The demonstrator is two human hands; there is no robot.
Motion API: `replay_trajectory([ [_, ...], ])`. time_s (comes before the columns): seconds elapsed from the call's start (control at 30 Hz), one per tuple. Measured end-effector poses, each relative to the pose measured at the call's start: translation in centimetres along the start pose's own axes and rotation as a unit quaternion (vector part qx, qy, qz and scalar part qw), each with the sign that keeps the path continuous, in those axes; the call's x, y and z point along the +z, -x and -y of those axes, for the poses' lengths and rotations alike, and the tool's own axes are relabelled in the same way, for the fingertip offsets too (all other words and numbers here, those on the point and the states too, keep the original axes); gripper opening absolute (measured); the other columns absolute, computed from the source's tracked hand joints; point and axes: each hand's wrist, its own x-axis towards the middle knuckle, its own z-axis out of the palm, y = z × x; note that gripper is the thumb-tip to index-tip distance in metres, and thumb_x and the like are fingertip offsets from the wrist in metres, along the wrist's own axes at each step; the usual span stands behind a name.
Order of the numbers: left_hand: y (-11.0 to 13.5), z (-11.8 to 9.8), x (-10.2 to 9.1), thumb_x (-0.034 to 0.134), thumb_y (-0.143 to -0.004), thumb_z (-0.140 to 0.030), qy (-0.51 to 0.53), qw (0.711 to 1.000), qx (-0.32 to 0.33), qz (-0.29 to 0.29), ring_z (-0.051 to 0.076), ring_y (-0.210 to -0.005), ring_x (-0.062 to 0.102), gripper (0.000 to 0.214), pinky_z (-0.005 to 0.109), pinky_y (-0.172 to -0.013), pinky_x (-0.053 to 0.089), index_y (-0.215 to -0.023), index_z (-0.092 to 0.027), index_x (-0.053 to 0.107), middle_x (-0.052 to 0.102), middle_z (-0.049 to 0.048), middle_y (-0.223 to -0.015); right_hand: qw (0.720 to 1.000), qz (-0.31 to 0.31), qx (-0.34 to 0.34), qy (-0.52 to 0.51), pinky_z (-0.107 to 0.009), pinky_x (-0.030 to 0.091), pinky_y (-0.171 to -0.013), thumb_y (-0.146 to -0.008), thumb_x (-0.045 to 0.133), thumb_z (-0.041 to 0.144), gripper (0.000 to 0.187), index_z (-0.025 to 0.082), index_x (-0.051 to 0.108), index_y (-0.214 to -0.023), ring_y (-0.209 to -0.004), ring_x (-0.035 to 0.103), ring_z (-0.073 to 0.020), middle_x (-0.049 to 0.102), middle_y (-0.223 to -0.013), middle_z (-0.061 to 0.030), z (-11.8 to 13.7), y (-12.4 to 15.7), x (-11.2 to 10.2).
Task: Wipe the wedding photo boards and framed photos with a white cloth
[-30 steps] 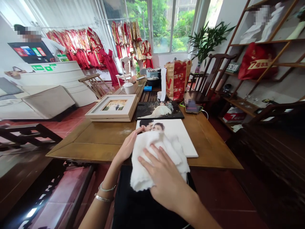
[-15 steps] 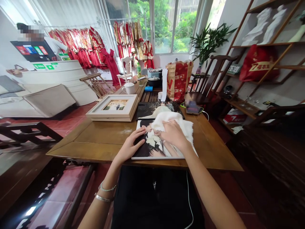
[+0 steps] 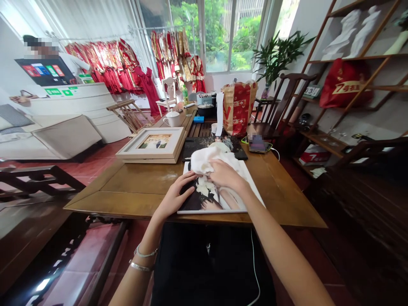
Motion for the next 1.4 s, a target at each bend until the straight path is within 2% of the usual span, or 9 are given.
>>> replay_trajectory([
  [0.17,0.1,0.1,0.0,0.054,-0.090,-0.024,0.008,1.000,-0.003,-0.001,0.024,-0.137,0.041,0.036,0.045,-0.117,0.028,-0.125,-0.022,0.060,0.050,0.0100,-0.143,0.999,-0.018,0.047,0.011,-0.045,0.038,-0.105,-0.082,0.045,0.018,0.053,0.015,0.053,-0.135,-0.130,0.047,-0.0303,0.054,-0.140,-0.0116,-5.5,3.3,-1.5],
  [0.27,0.1,0.1,0.0,0.054,-0.090,-0.025,0.007,1.000,-0.002,-0.004,0.024,-0.137,0.042,0.035,0.045,-0.117,0.029,-0.125,-0.022,0.060,0.050,0.0102,-0.143,0.998,-0.028,0.056,0.026,-0.049,0.031,-0.110,-0.078,0.047,0.017,0.062,0.016,0.047,-0.141,-0.137,0.037,-0.0303,0.046,-0.147,-0.0124,-7.0,3.7,-1.3],
  [0.43,0.0,0.2,0.0,0.054,-0.090,-0.025,0.006,1.000,0.007,-0.007,0.024,-0.136,0.043,0.035,0.046,-0.117,0.030,-0.124,-0.024,0.060,0.051,0.0090,-0.142,0.998,-0.027,0.003,0.053,-0.054,0.018,-0.115,-0.074,0.054,0.019,0.065,0.025,0.048,-0.139,-0.142,0.027,-0.0296,0.043,-0.149,-0.0044,-5.5,5.2,-0.2],
  [0.6,0.0,-0.1,0.1,0.054,-0.090,-0.024,0.003,1.000,-0.003,-0.009,0.024,-0.136,0.043,0.035,0.046,-0.117,0.029,-0.124,-0.022,0.061,0.051,0.0100,-0.141,0.995,-0.022,-0.056,0.080,-0.055,0.018,-0.116,-0.066,0.045,0.005,0.082,0.031,0.041,-0.144,-0.144,0.021,-0.0248,0.038,-0.152,0.0023,-2.2,11.5,0.4],
  [0.8,0.1,-0.1,0.1,0.054,-0.090,-0.025,0.008,1.000,0.009,-0.015,0.024,-0.136,0.043,0.034,0.046,-0.116,0.031,-0.123,-0.024,0.061,0.052,0.0087,-0.141,0.996,0.028,-0.067,0.055,-0.057,0.017,-0.117,-0.075,0.046,0.008,0.081,0.040,0.030,-0.148,-0.145,0.017,-0.0239,0.033,-0.154,0.0069,-0.6,17.4,0.0],
  [0.93,0.1,0.1,0.1,0.054,-0.090,-0.024,0.010,1.000,0.012,-0.014,0.024,-0.136,0.043,0.034,0.046,-0.116,0.030,-0.123,-0.024,0.060,0.052,0.0087,-0.141,0.997,0.029,-0.065,0.014,-0.053,0.019,-0.117,-0.073,0.043,0.007,0.080,0.037,0.034,-0.147,-0.144,0.021,-0.0222,0.036,-0.153,0.0060,-3.0,15.5,-0.9],
  [1.1,0.1,0.2,0.0,0.054,-0.090,-0.023,0.018,1.000,0.007,-0.007,0.023,-0.138,0.041,0.035,0.045,-0.117,0.028,-0.124,-0.023,0.060,0.050,0.0092,-0.142,0.998,0.030,0.002,0.052,-0.053,0.020,-0.116,-0.075,0.045,0.013,0.075,0.025,0.035,-0.148,-0.145,0.018,-0.0259,0.033,-0.154,-0.0009,-5.7,8.1,-1.4],
  [1.27,0.1,0.0,-0.1,0.053,-0.091,-0.024,0.022,1.000,-0.001,0.000,0.023,-0.139,0.039,0.035,0.045,-0.118,0.027,-0.125,-0.023,0.059,0.049,0.0097,-0.143,0.992,0.036,0.073,0.093,-0.058,0.018,-0.114,-0.084,0.048,0.026,0.066,0.023,0.034,-0.148,-0.144,0.016,-0.0331,0.029,-0.156,-0.0070,-5.6,1.6,-1.4],
  [1.4,0.2,0.0,-0.1,0.053,-0.091,-0.025,0.024,1.000,-0.002,0.001,0.023,-0.139,0.039,0.034,0.046,-0.118,0.027,-0.125,-0.024,0.059,0.049,0.0093,-0.143,0.991,0.031,0.075,0.103,-0.066,0.016,-0.111,-0.085,0.048,0.027,0.065,0.025,0.035,-0.148,-0.144,0.013,-0.0373,0.027,-0.157,-0.0054,-4.4,1.5,-1.0],
])
